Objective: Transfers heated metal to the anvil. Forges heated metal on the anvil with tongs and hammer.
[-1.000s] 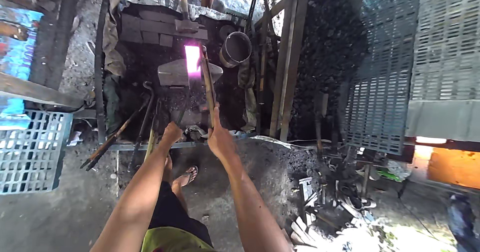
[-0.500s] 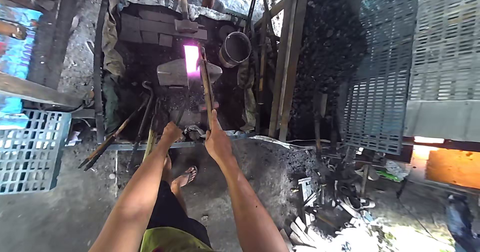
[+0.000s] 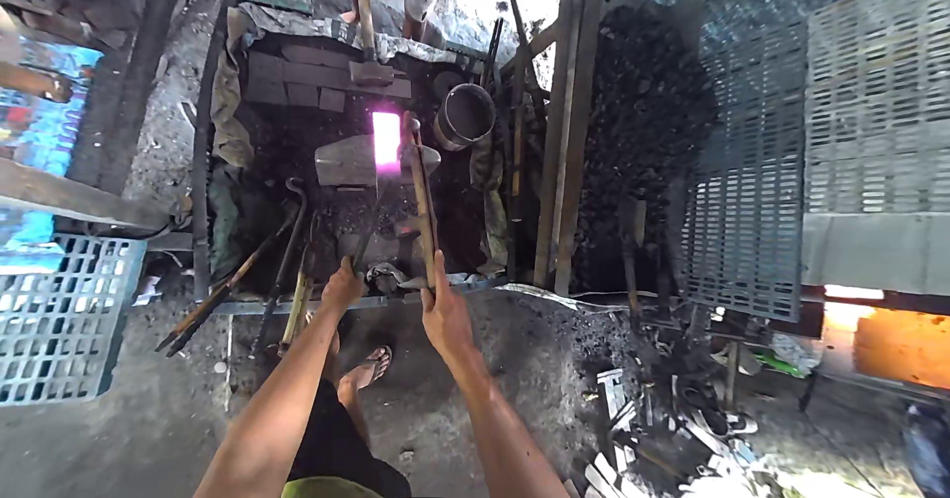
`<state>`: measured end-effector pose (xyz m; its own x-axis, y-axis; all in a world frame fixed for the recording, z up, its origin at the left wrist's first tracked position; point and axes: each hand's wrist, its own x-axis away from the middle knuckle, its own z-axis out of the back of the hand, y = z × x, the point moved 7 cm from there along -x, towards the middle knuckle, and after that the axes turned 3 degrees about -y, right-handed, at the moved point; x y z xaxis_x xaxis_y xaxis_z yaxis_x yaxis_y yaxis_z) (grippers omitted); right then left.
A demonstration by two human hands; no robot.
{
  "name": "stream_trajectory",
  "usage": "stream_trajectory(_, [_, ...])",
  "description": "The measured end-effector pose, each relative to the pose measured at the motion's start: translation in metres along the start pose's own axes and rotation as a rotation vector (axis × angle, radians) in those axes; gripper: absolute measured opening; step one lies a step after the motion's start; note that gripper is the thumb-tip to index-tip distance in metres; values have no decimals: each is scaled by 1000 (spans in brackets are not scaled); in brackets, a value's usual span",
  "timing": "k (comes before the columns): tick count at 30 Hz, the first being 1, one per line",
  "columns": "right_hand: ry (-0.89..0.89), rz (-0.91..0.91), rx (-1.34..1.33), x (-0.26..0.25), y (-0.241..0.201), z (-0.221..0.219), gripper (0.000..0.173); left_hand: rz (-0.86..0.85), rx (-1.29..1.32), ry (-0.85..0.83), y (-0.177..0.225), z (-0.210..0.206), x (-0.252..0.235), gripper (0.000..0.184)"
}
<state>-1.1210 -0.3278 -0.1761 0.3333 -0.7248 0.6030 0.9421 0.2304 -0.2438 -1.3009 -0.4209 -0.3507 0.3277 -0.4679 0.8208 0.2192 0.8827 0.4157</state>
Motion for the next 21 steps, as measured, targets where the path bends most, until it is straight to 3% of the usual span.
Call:
stream_trajectory(6, [121,50,-166,15,20,-2,75,24,68,-1,13,-17,16,48])
stream_trajectory(12, [31,85,-390,-6,18,-16,73,31,36,-34,2,-36,65,39])
stream_trajectory(21, [8,105,-365,-45,-3,-36,69,69,-20,-81,-5,-37,89,37])
